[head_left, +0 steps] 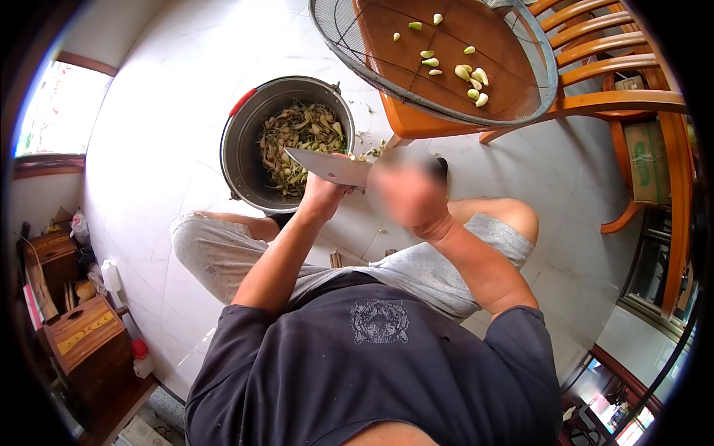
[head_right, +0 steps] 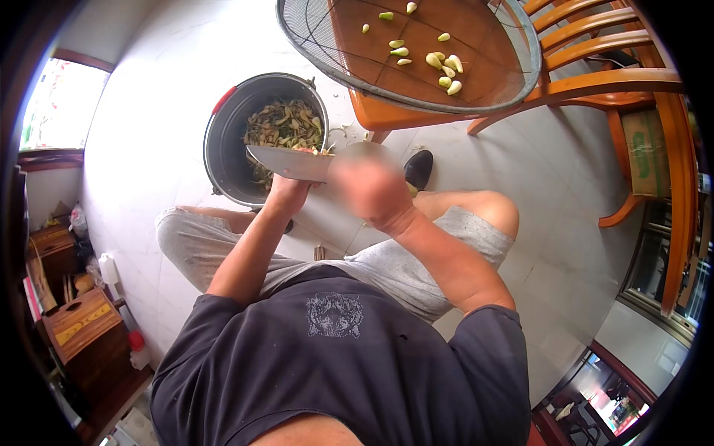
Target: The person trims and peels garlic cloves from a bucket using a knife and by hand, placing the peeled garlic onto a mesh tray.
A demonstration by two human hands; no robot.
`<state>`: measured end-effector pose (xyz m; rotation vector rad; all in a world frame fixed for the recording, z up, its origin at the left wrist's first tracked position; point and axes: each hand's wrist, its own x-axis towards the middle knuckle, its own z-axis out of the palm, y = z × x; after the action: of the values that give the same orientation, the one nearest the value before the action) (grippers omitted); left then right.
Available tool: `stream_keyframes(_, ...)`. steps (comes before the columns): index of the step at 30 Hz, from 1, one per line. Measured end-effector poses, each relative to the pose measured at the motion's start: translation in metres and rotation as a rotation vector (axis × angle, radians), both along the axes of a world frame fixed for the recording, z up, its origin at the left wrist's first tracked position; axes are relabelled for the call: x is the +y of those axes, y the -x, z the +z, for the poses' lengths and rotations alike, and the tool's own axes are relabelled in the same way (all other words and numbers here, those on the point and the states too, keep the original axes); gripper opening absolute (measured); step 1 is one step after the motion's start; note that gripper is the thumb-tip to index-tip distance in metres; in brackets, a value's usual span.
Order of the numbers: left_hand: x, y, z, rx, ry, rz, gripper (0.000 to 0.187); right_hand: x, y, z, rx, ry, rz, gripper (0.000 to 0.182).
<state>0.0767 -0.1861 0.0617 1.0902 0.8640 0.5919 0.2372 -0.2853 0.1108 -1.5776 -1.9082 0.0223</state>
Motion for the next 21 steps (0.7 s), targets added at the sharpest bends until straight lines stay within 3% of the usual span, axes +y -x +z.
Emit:
stream_keyframes(3,0.002,0.002,-0.006,-0.142,0.095,-0.059,0.014,-0.002,-0.002,-0.005,0.139,0.0,-0.009,0.009)
stream_keyframes(6,0.003,0.006,-0.019,-0.288,0.187,-0.114,0.016,-0.009,-0.014,-0.028,0.125,0.489,-0.285,0.012)
stream_keyframes(7,0.002,0.006,-0.015,-0.309,0.185,-0.118,0.017,-0.011,-0.022,-0.026,0.011,0.632,-0.29,0.017)
stream_keyframes(10,0.001,0.004,-0.011,-0.372,0.161,-0.11,0.018,-0.018,-0.037,-0.044,-0.307,0.61,-0.169,0.006)
stream_keyframes(11,0.0,0.003,-0.012,-0.392,0.151,-0.103,0.018,-0.02,-0.036,-0.051,-0.293,0.504,-0.196,0.006)
stream_keyframes(14,0.001,0.002,-0.016,-0.384,0.194,-0.07,0.019,-0.01,-0.031,-0.028,0.115,0.558,-0.209,0.019)
stream_keyframes(21,0.008,0.005,-0.026,-0.34,0.173,0.11,0.017,-0.001,-0.021,-0.017,0.126,0.311,-0.098,0.018)
